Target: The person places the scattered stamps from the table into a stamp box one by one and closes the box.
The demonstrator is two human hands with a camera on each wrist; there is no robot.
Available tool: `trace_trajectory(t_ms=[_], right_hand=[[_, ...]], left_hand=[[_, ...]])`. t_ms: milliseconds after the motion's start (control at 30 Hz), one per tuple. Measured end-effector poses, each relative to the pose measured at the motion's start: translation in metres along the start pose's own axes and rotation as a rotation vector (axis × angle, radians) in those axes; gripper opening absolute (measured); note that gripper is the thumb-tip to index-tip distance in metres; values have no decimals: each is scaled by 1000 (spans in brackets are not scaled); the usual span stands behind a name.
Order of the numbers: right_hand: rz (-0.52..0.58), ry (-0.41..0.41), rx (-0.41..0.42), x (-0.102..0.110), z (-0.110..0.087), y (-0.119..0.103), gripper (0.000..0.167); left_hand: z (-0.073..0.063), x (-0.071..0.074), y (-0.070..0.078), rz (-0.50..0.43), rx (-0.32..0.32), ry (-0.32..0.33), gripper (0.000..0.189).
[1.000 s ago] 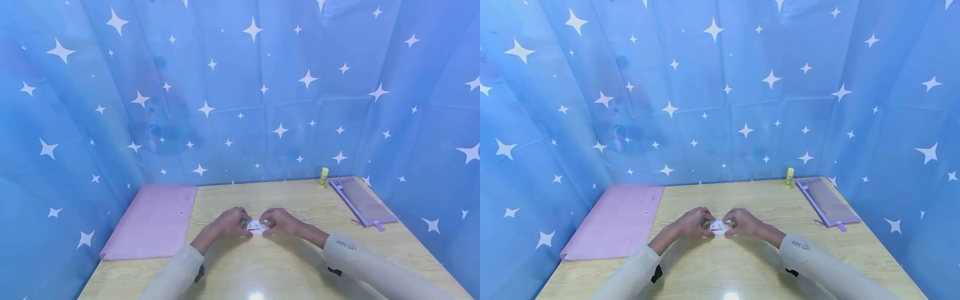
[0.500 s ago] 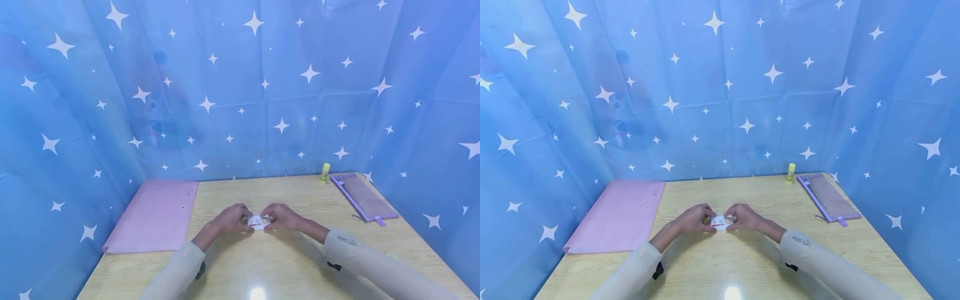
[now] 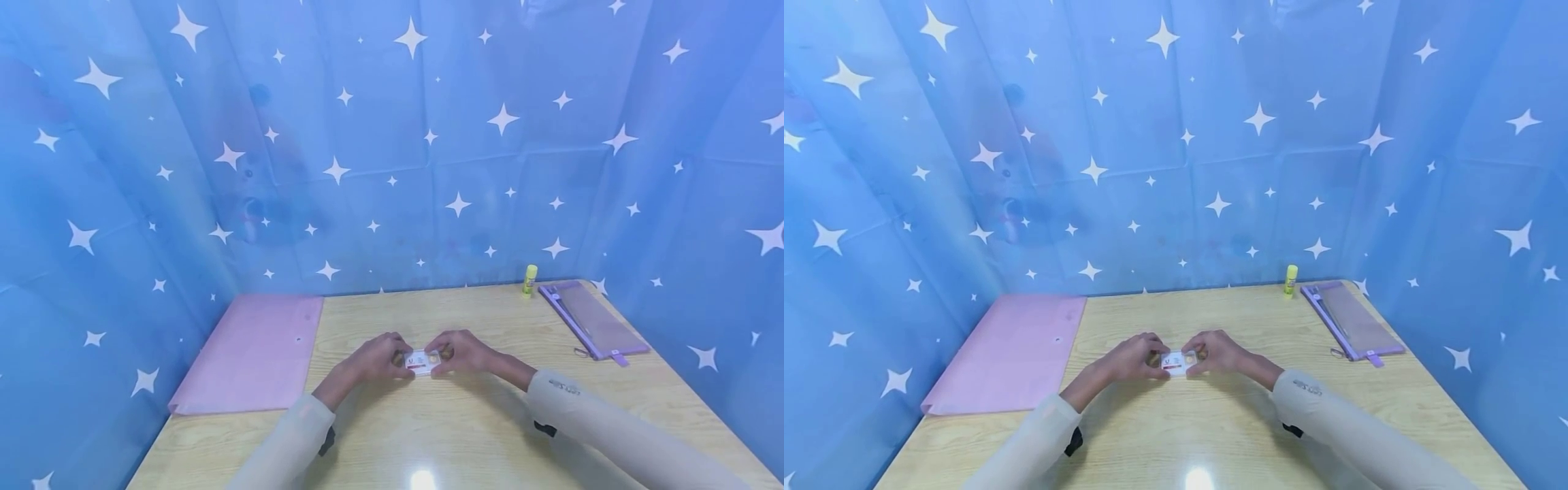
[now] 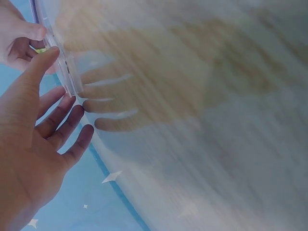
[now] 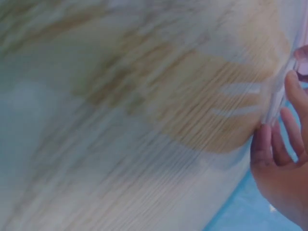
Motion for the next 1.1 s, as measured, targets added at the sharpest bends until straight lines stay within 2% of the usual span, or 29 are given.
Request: trace_trajectory(t_ms=[233,533,800,1000,1100], right_hand=[[-1,-30,-33,0,2,6,50],[14,-27,-23,0,3,5,52],[11,-15,51,1,3,3,50],[24,-5,9,0,1,5,50],[2,-4,16,0,1,6,49]], left_hand=[[-1,0,-1,-23,-10,-3,56],[-1,0,-1,-6,-10,-1,55],[0,0,-1,-8,-11,2,55],[0,0,-1,-3,-4,1,54],[0,1,-1,3,1,0,54]])
Point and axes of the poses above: each hand's wrist, its own z-axis towards the middle knuckle, its own x-axis out of the back of the hand, y = z × x, the point moved 7 cm from there along z, towards the middle knuckle, and after that the axes turned 11 degrees about x, right-handed, at the moved point
